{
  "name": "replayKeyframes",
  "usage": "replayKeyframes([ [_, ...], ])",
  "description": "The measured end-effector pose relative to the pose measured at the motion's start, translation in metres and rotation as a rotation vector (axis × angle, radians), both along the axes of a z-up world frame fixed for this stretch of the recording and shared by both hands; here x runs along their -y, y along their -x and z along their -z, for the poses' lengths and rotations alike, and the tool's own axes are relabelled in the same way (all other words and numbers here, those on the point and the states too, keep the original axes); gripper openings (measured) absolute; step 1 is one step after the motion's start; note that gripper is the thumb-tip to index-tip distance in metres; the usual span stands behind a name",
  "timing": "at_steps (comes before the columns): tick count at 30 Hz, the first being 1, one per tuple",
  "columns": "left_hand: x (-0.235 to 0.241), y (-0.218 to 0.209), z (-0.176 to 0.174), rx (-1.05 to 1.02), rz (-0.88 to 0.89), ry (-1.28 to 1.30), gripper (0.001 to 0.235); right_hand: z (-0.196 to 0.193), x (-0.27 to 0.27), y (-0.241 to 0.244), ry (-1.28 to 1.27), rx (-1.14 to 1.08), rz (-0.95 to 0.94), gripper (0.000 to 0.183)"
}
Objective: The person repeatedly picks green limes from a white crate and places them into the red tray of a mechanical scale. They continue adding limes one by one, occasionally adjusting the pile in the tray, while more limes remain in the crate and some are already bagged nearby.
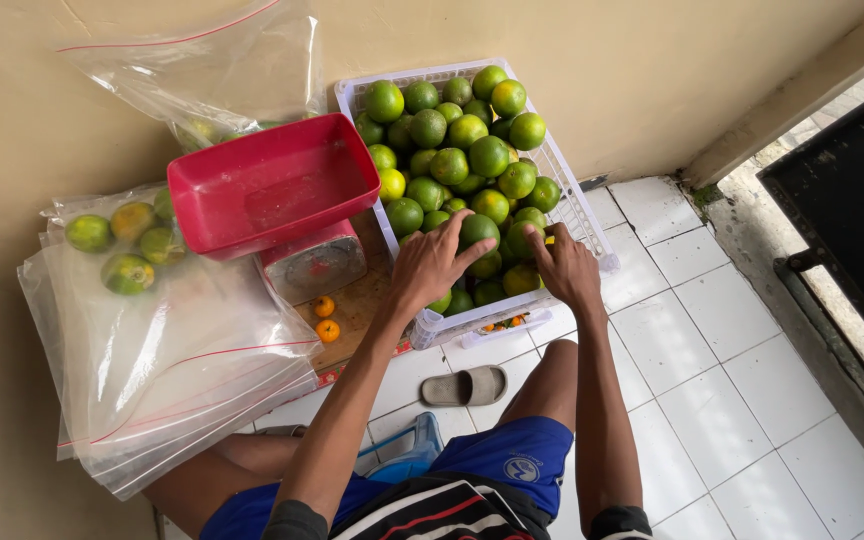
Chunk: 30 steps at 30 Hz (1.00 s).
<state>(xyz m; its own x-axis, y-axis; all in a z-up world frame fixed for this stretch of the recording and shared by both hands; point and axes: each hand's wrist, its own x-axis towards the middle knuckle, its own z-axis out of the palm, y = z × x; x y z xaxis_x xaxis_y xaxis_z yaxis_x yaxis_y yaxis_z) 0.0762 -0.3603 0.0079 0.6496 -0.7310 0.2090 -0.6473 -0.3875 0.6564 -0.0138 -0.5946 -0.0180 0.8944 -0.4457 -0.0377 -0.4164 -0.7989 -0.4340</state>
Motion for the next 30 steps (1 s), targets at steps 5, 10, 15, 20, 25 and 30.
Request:
replayKeyframes([
  [5, 0.001, -0.006, 0.015, -0.078, -0.135, 0.211, 0.069, -0.001, -0.004, 0.002, -0.196, 0.228, 0.041, 0.064],
  [10, -0.005, -0.008, 0.011, -0.207, -0.186, 0.326, 0.07, -0.032, -0.018, 0.004, -0.478, 0.436, 0.076, 0.06],
  [15, -0.01, -0.002, -0.004, -0.33, -0.145, 0.406, 0.064, -0.036, -0.02, -0.003, -0.754, 0.52, 0.18, 0.066],
  [20, -0.006, -0.011, 0.003, -0.263, -0.12, 0.274, 0.078, -0.016, -0.023, -0.012, -0.569, 0.515, 0.222, 0.069],
  [25, -0.008, -0.007, -0.014, -0.168, -0.109, 0.311, 0.074, -0.036, -0.054, -0.006, -0.269, 0.473, 0.206, 0.054],
  [30, -0.01, -0.008, -0.018, -0.21, -0.097, 0.388, 0.067, -0.034, -0.057, -0.007, -0.065, 0.516, 0.095, 0.064],
])
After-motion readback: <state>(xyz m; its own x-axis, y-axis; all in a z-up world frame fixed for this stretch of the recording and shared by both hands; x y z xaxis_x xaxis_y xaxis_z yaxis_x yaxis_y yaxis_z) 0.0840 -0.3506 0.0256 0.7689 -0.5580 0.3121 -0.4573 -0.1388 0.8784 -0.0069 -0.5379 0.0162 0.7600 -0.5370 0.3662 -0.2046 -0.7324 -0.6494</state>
